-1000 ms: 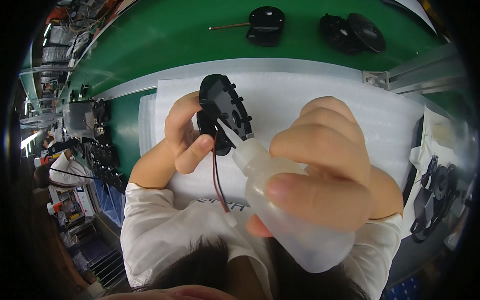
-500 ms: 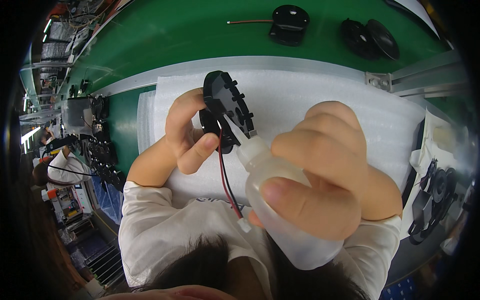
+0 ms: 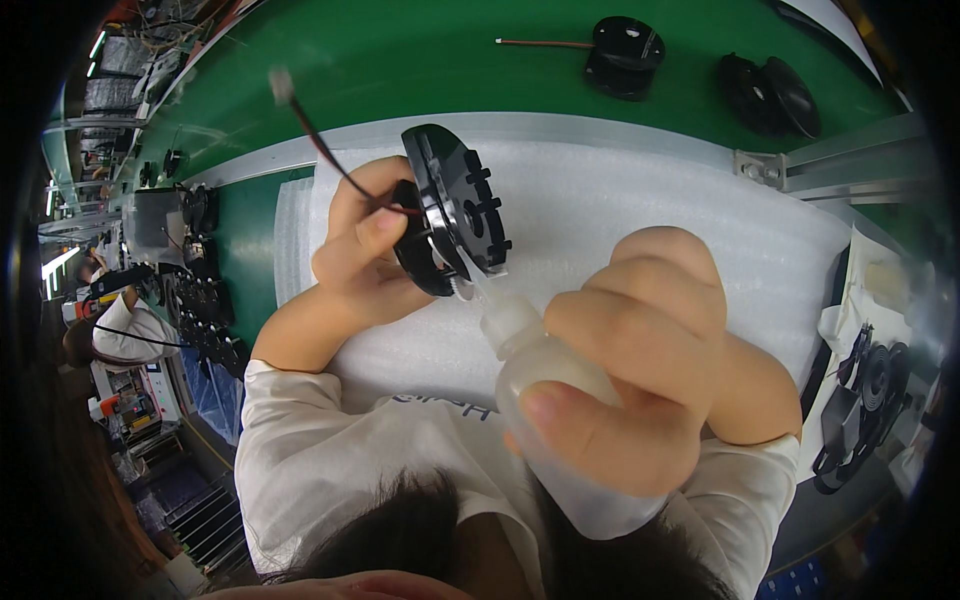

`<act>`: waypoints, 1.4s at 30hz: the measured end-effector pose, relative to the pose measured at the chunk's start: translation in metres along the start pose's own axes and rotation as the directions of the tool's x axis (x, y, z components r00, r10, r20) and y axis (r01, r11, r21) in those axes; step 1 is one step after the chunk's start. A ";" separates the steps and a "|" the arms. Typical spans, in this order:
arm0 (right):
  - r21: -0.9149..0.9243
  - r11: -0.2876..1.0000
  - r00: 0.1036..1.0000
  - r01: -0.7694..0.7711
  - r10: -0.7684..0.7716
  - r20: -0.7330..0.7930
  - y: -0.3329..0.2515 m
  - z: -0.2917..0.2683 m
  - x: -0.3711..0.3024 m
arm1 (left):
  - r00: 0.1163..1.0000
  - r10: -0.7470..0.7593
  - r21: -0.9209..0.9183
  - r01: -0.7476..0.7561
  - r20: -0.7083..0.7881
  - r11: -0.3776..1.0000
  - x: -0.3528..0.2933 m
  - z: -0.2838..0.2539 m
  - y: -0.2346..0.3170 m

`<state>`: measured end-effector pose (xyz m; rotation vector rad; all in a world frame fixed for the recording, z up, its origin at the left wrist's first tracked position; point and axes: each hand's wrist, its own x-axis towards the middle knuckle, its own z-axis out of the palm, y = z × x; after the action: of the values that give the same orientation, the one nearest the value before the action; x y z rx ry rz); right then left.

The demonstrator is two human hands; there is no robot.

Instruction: Assembling small mechanical components at a factory assembly line workstation using a squeeze bottle to apply liquid.

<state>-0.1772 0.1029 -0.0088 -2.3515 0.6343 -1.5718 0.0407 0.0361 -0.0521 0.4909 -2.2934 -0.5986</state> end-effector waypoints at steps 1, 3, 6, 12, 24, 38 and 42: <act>-0.020 1.000 1.000 -0.012 0.012 -0.018 -0.003 0.001 0.000 | 0.992 0.067 -0.013 -0.069 -0.110 0.998 0.006 0.003 0.000; -0.047 0.998 0.999 -0.030 0.028 -0.033 -0.005 0.000 0.001 | 0.973 0.085 -0.072 -0.102 -0.215 0.992 0.011 0.005 -0.001; -0.049 0.998 1.000 -0.029 0.029 -0.003 -0.005 -0.004 0.001 | 0.985 -0.021 -0.235 -0.020 -0.172 0.972 0.011 0.005 -0.001; -0.073 0.997 1.000 -0.015 0.016 0.015 -0.003 -0.004 0.000 | 0.966 -0.151 -0.378 0.062 -0.211 0.924 0.016 0.007 0.015; -0.131 0.991 0.998 0.018 -0.010 0.063 -0.008 -0.012 0.001 | 0.931 -0.362 -0.549 0.279 -0.047 0.788 0.018 0.005 0.016; -0.106 0.994 0.990 0.017 -0.002 0.138 -0.001 -0.007 -0.002 | 0.739 -0.614 -0.897 0.428 0.277 0.111 0.016 -0.005 0.021; -0.118 0.993 0.993 0.011 0.003 0.115 -0.004 -0.008 -0.002 | 0.746 -0.603 -0.892 0.435 0.283 0.119 0.020 -0.008 0.024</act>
<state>-0.1845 0.1081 -0.0056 -2.5092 0.7154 -1.4234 0.0282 0.0435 -0.0230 0.6935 -1.1287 -2.0203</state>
